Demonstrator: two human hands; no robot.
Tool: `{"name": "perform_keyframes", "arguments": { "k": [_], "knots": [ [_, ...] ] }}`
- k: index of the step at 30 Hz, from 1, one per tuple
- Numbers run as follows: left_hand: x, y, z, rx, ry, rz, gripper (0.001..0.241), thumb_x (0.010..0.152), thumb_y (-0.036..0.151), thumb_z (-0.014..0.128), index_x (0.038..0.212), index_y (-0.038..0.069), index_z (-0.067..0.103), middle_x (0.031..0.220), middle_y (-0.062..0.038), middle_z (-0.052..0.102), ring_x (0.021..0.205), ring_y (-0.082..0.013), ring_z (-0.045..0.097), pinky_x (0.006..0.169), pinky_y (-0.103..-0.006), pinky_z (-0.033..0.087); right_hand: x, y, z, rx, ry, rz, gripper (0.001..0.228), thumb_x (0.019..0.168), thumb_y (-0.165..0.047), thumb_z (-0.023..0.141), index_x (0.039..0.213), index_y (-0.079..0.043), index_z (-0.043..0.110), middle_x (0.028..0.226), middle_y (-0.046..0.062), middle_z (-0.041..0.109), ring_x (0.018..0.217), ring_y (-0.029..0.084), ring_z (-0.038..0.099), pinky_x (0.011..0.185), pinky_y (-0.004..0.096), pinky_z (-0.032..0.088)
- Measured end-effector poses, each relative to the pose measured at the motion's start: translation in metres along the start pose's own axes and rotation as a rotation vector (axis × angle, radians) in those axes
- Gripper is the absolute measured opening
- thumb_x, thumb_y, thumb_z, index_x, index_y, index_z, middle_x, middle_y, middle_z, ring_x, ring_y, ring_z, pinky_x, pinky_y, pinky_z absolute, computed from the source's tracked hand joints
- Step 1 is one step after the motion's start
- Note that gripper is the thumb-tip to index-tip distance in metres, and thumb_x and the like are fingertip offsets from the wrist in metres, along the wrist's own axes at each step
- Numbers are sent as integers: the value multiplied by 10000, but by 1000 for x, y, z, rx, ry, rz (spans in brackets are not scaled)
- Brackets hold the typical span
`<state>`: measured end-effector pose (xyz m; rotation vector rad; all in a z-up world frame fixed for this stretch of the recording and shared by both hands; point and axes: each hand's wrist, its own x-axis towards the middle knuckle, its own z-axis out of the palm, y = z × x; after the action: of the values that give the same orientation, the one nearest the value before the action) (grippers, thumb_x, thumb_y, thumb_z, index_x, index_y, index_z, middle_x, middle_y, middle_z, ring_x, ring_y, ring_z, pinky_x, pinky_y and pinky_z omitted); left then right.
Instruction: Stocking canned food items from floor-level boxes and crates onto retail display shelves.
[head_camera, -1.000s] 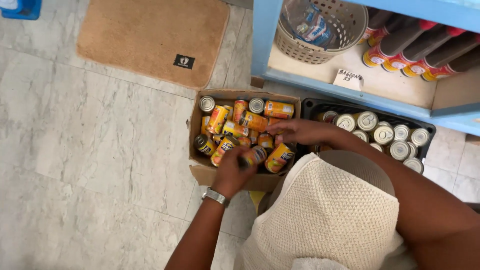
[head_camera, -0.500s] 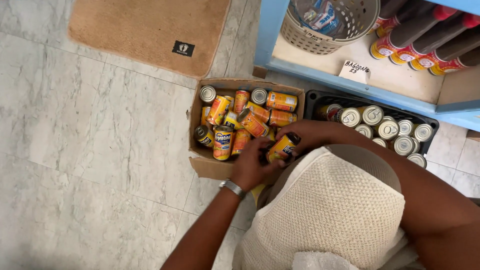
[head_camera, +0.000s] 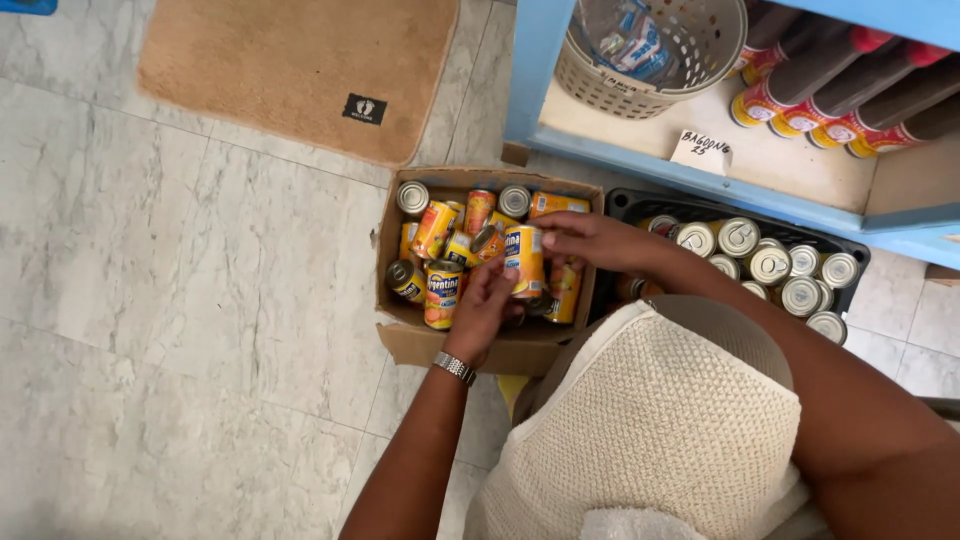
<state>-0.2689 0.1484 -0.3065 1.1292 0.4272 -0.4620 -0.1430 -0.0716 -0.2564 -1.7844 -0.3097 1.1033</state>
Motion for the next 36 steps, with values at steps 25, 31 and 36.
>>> {"name": "perform_keyframes", "arguments": {
  "k": [25, 31, 36],
  "knots": [
    [-53, 32, -3, 1310, 428, 516, 791, 611, 331, 939, 1307, 144, 612, 1235, -180, 532, 1131, -406, 535, 930, -502, 478, 8, 51, -5, -568, 27, -13, 551, 747, -320, 863, 1174, -96, 598, 1113, 139, 712, 1038, 262, 687, 879, 374, 556],
    [-21, -3, -45, 1006, 341, 620, 502, 813, 241, 808, 1257, 90, 631, 1188, -150, 692, 1093, -325, 651, 953, -442, 527, -30, -18, 6, -860, 1, 114, 939, 583, -272, 925, 1397, -176, 466, 1213, 124, 644, 1218, 315, 557, 1025, 556, 382],
    [-2, 7, -77, 425, 295, 170, 322, 973, 258, 580, 1226, 86, 679, 1008, -77, 747, 828, -232, 691, 687, -366, 563, -33, -12, 5, -1108, -48, 38, 899, 646, -360, 875, 1450, -264, 483, 1265, 72, 618, 1312, 280, 456, 1065, 668, 230]
  ]
}}
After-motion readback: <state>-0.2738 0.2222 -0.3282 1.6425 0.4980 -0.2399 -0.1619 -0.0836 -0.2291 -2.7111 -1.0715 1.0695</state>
